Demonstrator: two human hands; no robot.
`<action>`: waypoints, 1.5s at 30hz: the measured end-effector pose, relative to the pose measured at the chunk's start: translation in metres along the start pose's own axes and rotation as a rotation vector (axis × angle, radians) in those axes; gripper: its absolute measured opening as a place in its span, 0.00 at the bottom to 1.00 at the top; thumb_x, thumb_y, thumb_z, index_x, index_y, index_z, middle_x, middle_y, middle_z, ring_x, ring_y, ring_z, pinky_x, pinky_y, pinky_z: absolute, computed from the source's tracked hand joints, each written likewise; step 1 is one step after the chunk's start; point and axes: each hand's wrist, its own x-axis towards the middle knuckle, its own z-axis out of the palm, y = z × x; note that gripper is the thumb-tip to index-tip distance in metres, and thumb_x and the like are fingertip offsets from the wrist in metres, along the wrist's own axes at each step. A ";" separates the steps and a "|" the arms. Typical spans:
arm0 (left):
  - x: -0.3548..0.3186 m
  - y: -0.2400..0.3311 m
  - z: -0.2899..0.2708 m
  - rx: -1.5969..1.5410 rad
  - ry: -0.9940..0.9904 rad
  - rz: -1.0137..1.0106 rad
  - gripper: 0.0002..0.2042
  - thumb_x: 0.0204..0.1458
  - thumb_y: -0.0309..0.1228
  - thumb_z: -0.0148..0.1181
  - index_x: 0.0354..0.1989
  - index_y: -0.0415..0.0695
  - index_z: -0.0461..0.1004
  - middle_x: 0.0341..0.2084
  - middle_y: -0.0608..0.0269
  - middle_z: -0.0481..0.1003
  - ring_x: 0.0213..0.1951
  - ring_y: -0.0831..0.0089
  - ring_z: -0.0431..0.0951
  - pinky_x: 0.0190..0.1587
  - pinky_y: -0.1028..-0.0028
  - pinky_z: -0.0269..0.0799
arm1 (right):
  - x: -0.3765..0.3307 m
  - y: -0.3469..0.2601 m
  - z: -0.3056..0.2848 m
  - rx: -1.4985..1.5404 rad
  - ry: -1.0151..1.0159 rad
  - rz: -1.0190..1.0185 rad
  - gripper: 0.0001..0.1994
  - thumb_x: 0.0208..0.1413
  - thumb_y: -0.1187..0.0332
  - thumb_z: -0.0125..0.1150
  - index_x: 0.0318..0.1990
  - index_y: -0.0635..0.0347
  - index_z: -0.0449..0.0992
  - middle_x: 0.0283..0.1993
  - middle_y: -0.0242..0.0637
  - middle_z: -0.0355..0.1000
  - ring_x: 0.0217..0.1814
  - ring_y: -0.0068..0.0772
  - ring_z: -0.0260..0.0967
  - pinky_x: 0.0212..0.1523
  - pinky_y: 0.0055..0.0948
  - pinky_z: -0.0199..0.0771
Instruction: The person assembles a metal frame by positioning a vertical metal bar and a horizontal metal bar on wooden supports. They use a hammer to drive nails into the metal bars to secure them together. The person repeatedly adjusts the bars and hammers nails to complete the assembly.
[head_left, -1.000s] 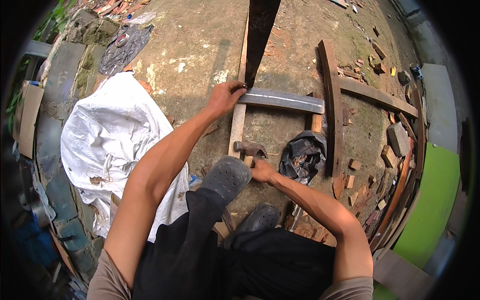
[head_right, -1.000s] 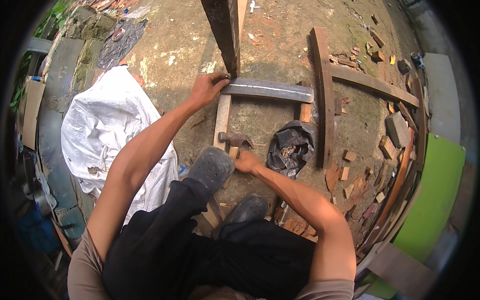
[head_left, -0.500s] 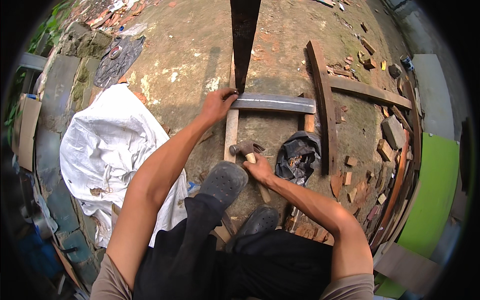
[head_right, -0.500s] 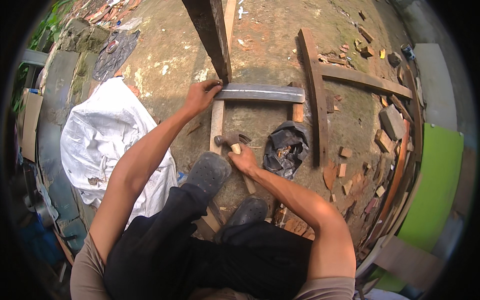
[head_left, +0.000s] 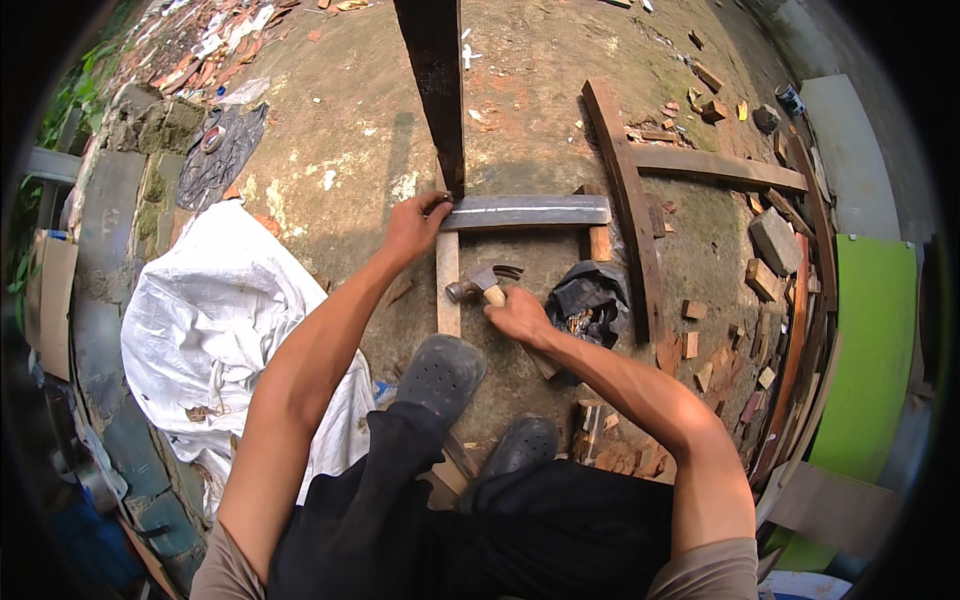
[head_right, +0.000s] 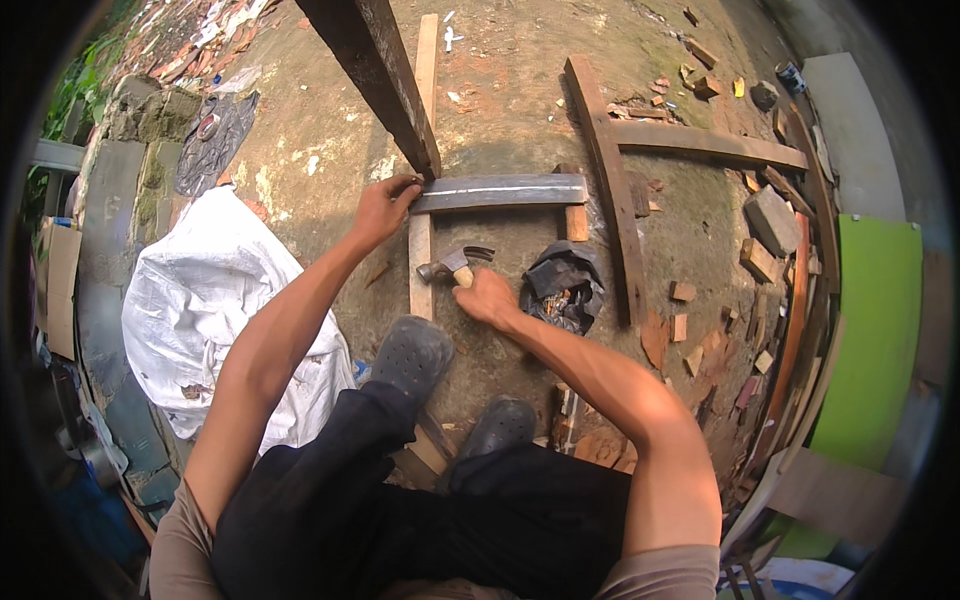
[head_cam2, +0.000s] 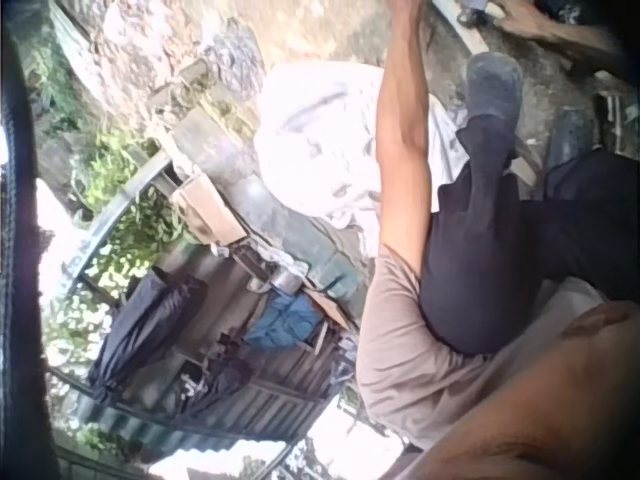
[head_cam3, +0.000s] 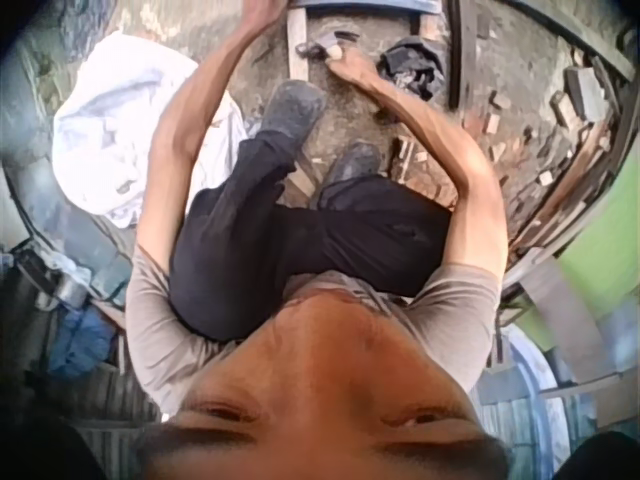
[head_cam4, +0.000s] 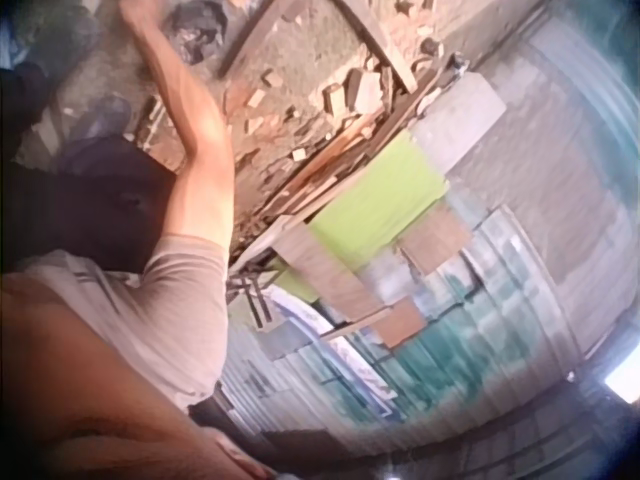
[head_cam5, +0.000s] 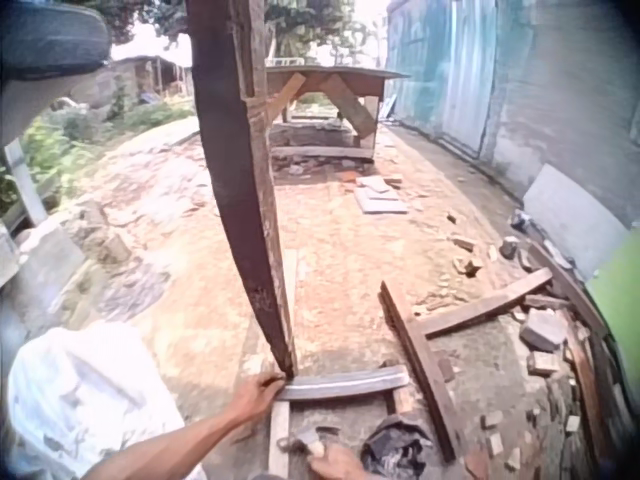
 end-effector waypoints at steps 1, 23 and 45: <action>0.000 -0.002 -0.001 0.000 -0.003 -0.002 0.13 0.59 0.34 0.60 0.45 0.38 0.80 0.35 0.50 0.82 0.37 0.64 0.84 0.41 0.68 0.76 | 0.001 -0.001 0.001 0.011 -0.003 0.008 0.25 0.49 0.56 0.59 0.47 0.71 0.76 0.46 0.63 0.76 0.51 0.61 0.74 0.52 0.47 0.72; -0.001 -0.001 -0.003 -0.007 0.001 -0.033 0.13 0.57 0.35 0.62 0.45 0.40 0.81 0.34 0.47 0.82 0.37 0.58 0.84 0.41 0.66 0.76 | 0.056 0.010 -0.139 -0.737 0.457 -0.164 0.37 0.43 0.57 0.74 0.61 0.54 0.65 0.60 0.49 0.61 0.64 0.56 0.63 0.53 0.54 0.74; 0.002 -0.002 -0.003 -0.014 0.031 -0.030 0.14 0.57 0.35 0.62 0.45 0.39 0.81 0.34 0.47 0.82 0.35 0.59 0.84 0.40 0.67 0.77 | 0.071 0.060 -0.150 -0.438 0.374 -0.163 0.41 0.48 0.48 0.72 0.68 0.51 0.60 0.73 0.63 0.45 0.65 0.66 0.62 0.63 0.48 0.68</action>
